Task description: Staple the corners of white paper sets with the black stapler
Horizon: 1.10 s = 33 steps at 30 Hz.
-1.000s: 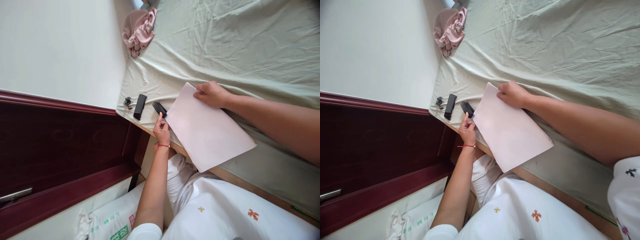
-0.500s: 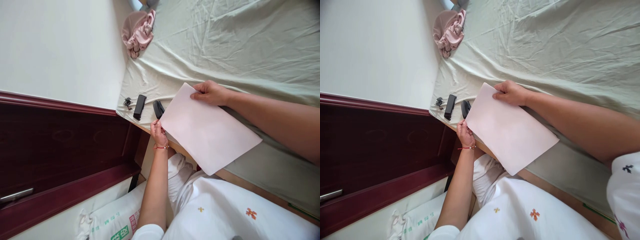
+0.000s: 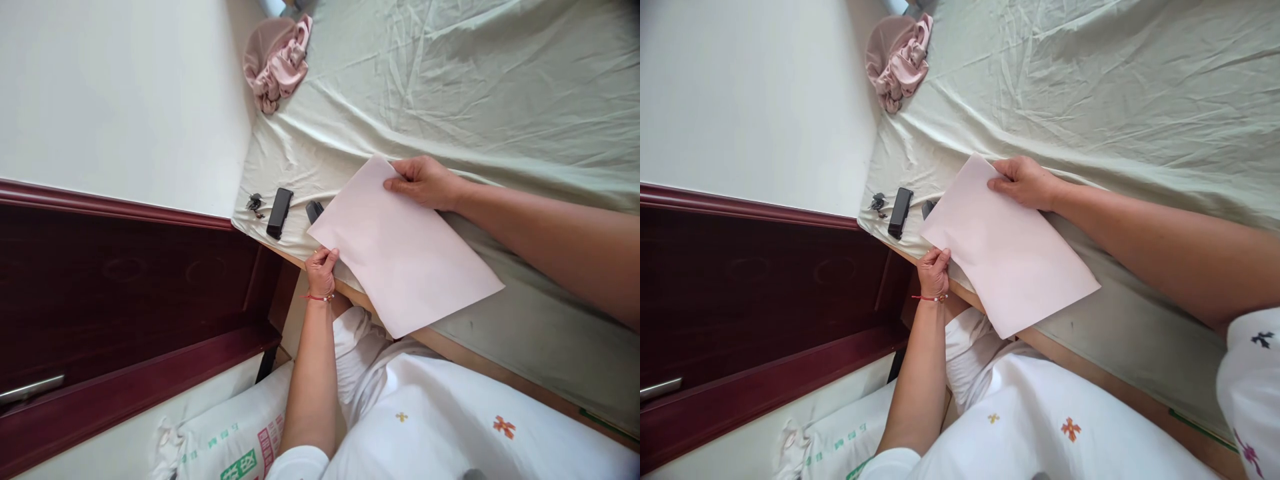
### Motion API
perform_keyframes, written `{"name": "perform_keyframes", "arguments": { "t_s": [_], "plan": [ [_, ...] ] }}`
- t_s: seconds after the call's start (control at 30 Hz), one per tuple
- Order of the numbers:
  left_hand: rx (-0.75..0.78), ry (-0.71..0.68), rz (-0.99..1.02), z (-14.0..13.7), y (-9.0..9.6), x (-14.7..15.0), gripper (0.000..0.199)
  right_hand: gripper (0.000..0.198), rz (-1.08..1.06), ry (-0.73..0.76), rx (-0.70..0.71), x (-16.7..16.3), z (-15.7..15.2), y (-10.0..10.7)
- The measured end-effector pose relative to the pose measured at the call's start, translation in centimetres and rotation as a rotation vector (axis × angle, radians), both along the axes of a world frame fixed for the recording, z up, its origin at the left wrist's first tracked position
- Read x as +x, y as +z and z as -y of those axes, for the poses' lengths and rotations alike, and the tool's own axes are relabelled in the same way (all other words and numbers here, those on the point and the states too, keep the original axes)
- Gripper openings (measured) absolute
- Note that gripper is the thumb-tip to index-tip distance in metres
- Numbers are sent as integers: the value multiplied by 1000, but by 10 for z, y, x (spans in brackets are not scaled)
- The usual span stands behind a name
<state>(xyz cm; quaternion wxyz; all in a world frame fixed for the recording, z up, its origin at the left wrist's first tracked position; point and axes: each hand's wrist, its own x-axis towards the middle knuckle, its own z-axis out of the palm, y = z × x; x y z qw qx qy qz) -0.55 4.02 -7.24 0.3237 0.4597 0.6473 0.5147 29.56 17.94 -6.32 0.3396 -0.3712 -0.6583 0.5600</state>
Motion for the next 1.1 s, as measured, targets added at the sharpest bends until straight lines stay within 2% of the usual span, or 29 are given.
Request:
{"name": "perform_keyframes", "arguments": {
  "t_s": [0.1, 0.23, 0.43, 0.63, 0.87, 1.1],
  "plan": [
    [14, 67, 70, -2, -2, -1, 56, 34, -70, 76, -63, 1, 1, 2],
    [39, 161, 175, -6, -4, -1, 60, 38, -63, 136, -18, 4, 0, 3],
    [61, 237, 180, -9, -6, 2, 64, 33, 2, 101, 80, 3, -5, 1],
    [77, 231, 128, -5, -9, -3, 62, 26, 50, 45, 77, 2, -6, 0],
    [152, 284, 83, -7, -15, -6, 56, 31, 63, 36, 72, 2, -7, 1],
    [152, 245, 195, -5, -9, 1, 54, 18, 77, 33, 29, 2, -6, 3]
  ]
}}
